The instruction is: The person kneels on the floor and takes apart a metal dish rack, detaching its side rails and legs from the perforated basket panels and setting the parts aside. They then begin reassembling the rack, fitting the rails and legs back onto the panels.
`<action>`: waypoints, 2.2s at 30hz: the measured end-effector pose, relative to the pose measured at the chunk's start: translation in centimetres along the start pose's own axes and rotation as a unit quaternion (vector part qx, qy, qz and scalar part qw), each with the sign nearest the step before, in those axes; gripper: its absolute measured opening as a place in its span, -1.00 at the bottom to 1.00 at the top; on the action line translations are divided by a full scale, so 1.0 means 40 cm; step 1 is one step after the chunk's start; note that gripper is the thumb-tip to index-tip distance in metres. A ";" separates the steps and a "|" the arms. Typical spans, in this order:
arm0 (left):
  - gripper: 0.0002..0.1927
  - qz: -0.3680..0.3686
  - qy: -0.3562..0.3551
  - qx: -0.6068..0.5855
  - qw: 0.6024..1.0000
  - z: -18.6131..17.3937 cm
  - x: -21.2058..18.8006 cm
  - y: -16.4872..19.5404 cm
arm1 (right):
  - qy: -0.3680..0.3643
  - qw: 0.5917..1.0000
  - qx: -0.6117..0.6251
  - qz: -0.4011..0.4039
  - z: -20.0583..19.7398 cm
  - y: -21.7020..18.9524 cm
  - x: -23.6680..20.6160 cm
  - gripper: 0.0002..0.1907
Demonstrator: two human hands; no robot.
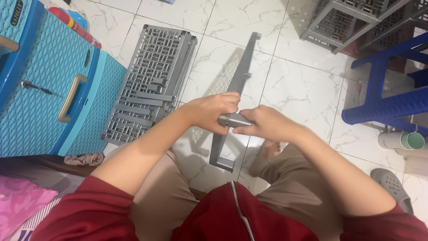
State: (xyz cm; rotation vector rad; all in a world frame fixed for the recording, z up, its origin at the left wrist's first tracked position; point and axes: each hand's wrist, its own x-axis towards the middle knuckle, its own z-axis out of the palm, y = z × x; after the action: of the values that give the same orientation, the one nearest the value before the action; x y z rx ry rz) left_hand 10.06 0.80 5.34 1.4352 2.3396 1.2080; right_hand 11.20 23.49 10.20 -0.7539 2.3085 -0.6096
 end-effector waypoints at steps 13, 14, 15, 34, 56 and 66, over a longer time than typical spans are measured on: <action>-0.65 -0.055 -0.022 -0.032 0.998 0.020 -0.044 0.010 | -0.028 0.995 -0.063 0.066 0.037 -0.008 -0.013 -0.45; -0.67 -0.044 -0.012 -0.032 0.998 0.010 -0.058 -0.004 | -0.059 0.994 -0.064 0.067 0.013 0.006 -0.016 -0.46; -0.69 -0.033 -0.002 -0.031 0.999 -0.007 -0.074 -0.022 | -0.089 0.992 -0.066 0.068 -0.009 0.019 -0.019 -0.47; -0.44 -0.399 0.539 -0.166 0.722 0.588 -0.264 -0.413 | 0.195 0.978 0.066 -0.020 0.242 0.328 0.423 -0.49; -0.50 -0.696 0.418 -0.081 0.578 0.650 -0.439 -0.641 | 0.298 0.936 0.013 -0.187 0.398 0.102 1.129 -0.36; -0.08 -0.823 0.370 -0.185 0.389 0.623 -0.419 -0.597 | -0.146 0.955 -0.196 0.167 0.585 0.377 0.647 -0.05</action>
State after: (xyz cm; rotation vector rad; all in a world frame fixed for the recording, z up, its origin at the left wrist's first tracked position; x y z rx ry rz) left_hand 14.97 -4.00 -32.42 -1.7635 1.8513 1.1961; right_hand 5.21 12.50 -25.69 -0.5600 2.2246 0.1117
